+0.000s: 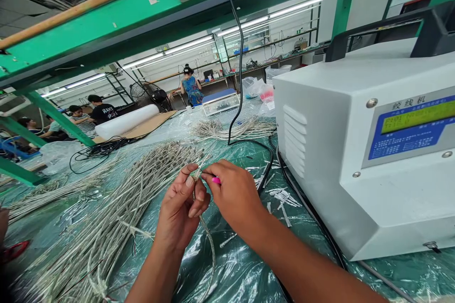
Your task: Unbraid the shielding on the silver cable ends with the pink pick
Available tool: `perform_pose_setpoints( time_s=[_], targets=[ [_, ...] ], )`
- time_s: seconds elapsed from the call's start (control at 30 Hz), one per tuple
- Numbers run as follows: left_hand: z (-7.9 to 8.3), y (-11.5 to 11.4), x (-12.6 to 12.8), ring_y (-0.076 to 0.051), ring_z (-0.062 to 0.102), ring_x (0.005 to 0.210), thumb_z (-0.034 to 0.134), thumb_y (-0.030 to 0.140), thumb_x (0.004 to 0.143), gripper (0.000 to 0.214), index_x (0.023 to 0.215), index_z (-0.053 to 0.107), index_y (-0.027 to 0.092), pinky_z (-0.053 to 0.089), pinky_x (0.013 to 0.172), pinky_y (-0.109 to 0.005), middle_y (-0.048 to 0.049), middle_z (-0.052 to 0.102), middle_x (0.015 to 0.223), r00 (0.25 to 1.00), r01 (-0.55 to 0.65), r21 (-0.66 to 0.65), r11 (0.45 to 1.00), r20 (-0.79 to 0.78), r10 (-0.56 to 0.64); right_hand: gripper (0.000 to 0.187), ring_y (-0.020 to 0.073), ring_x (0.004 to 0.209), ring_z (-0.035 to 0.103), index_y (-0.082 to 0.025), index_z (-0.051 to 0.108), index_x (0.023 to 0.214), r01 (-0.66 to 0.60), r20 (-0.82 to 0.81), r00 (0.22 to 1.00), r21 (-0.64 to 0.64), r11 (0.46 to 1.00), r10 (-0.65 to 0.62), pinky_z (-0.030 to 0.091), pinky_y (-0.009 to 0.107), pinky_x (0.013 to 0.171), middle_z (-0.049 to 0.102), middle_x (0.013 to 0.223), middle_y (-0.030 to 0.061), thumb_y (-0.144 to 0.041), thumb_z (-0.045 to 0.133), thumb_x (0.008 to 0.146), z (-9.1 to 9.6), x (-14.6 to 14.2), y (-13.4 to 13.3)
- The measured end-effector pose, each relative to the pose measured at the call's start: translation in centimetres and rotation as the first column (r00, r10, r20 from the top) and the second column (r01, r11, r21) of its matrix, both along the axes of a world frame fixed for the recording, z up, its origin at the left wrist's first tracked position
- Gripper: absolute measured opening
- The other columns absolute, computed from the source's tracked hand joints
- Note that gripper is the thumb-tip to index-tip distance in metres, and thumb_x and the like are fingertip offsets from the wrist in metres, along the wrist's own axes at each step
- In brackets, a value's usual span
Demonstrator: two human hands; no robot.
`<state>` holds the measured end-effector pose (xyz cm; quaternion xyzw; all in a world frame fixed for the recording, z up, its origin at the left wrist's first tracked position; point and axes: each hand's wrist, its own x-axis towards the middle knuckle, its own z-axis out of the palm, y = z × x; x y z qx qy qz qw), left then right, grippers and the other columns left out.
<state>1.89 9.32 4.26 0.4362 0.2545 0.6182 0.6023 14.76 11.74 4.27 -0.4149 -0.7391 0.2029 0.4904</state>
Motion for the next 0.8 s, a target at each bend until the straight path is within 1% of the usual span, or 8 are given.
perform_pose_setpoints(
  time_s=[0.23,0.37,0.5,0.8],
  targets=[
    [-0.05,0.03,-0.07,-0.004,0.03,0.036,0.06,0.024,0.09,0.02,0.109,0.054,0.018,0.025,0.041,-0.017,0.0017,0.062,0.059,1.0,-0.011,0.002,1.0,-0.003,0.011,0.014,0.0155,0.077,0.061,-0.02,0.067,0.084,-0.006,0.034,0.999,-0.01,1.0,0.006,0.043,0.027,0.071,0.067,0.084,0.001,-0.018,0.056,0.092,0.06,-0.11,0.09],
    [-0.05,-0.03,-0.07,-0.004,0.03,0.036,0.059,0.023,0.09,0.019,0.108,0.054,0.019,0.025,0.042,-0.018,0.0019,0.061,0.059,1.0,-0.007,0.011,1.0,-0.003,0.007,0.012,0.0153,0.076,0.061,-0.02,0.066,0.082,-0.015,0.013,1.0,-0.027,1.0,0.015,0.043,0.027,0.07,0.067,0.082,0.0005,-0.018,0.057,0.091,0.1,-0.13,0.1],
    [0.01,-0.09,-0.11,-0.004,0.029,0.037,0.057,0.022,0.092,0.018,0.108,0.054,0.019,0.025,0.042,-0.017,0.0028,0.058,0.057,1.0,-0.009,0.013,1.0,0.0,0.009,0.01,0.0148,0.077,0.061,-0.02,0.066,0.085,-0.042,-0.015,0.999,-0.031,0.999,0.041,0.043,0.027,0.07,0.068,0.083,-0.0003,-0.017,0.059,0.09,0.0,-0.15,0.15],
    [0.22,-0.19,-0.07,-0.004,0.029,0.037,0.059,0.023,0.09,0.021,0.11,0.054,0.019,0.025,0.041,-0.017,0.0023,0.059,0.058,1.0,-0.018,0.009,1.0,0.005,0.018,0.01,0.0148,0.074,0.062,-0.021,0.066,0.083,-0.036,-0.035,0.999,-0.025,0.999,0.035,0.044,0.027,0.069,0.068,0.082,-0.0002,-0.017,0.06,0.089,0.03,-0.13,0.14]
  ],
)
